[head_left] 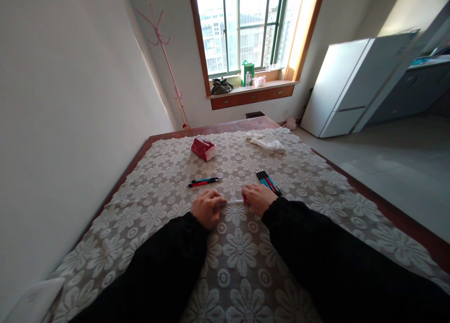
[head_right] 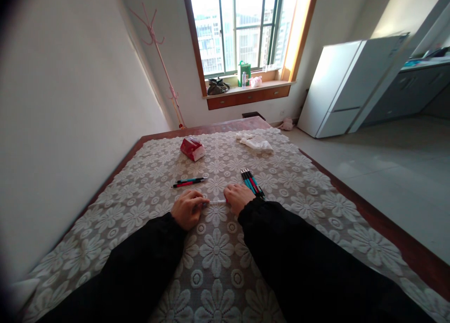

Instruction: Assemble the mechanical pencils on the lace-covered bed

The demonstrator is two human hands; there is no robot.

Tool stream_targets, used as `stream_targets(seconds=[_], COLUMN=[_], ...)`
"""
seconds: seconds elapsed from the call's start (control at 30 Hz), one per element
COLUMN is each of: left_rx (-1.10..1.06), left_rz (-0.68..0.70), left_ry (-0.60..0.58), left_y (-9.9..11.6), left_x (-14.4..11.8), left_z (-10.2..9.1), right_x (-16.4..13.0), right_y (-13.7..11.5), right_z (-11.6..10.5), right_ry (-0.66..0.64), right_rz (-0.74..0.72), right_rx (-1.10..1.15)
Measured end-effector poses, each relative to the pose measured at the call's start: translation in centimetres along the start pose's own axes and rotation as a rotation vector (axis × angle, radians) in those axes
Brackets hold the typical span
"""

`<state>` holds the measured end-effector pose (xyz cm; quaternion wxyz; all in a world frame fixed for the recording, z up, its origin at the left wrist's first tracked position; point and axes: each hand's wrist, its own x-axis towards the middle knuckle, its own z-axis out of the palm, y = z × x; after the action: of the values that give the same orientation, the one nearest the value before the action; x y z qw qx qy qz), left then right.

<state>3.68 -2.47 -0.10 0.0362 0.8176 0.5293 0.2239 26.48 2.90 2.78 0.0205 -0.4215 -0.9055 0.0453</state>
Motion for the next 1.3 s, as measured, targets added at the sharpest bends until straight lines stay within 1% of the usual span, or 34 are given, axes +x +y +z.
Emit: stream_targets(seconds=[0.1, 0.33, 0.5, 0.63, 0.9, 1.07, 1.2, 1.3], left_rx=[-0.004, -0.014, -0.017, -0.011, 0.000, 0.002, -0.036, -0.105], left_rz=[0.001, 0.023, 0.029, 0.036, 0.059, 0.072, 0.137, 0.204], left_ry=[0.007, 0.032, 0.043, 0.049, 0.059, 0.064, 0.072, 0.080], left_y=[-0.2, -0.6, -0.5, -0.5, -0.7, -0.8, -0.8, -0.8], left_x=[0.0, -0.2, -0.1, -0.2, -0.2, -0.2, -0.1, 0.0], left_z=[0.2, 0.6, 0.5, 0.5, 0.7, 0.7, 0.9, 1.0], right_x=[0.1, 0.0, 0.1, 0.1, 0.2, 0.4, 0.5, 0.4], right_y=[0.0, 0.0, 0.6, 0.6, -0.1, -0.2, -0.6, -1.3], right_z=[0.0, -0.8, -0.4, 0.0, -0.2, 0.6, 1.3, 1.9], right_ry=[-0.008, -0.081, -0.091, -0.066, -0.055, -0.003, 0.043, 0.105], right_rz=[-0.014, -0.012, -0.025, -0.036, -0.026, -0.067, -0.109, -0.148], right_rx=[0.016, 0.035, 0.045, 0.054, 0.054, 0.108, 0.147, 0.162])
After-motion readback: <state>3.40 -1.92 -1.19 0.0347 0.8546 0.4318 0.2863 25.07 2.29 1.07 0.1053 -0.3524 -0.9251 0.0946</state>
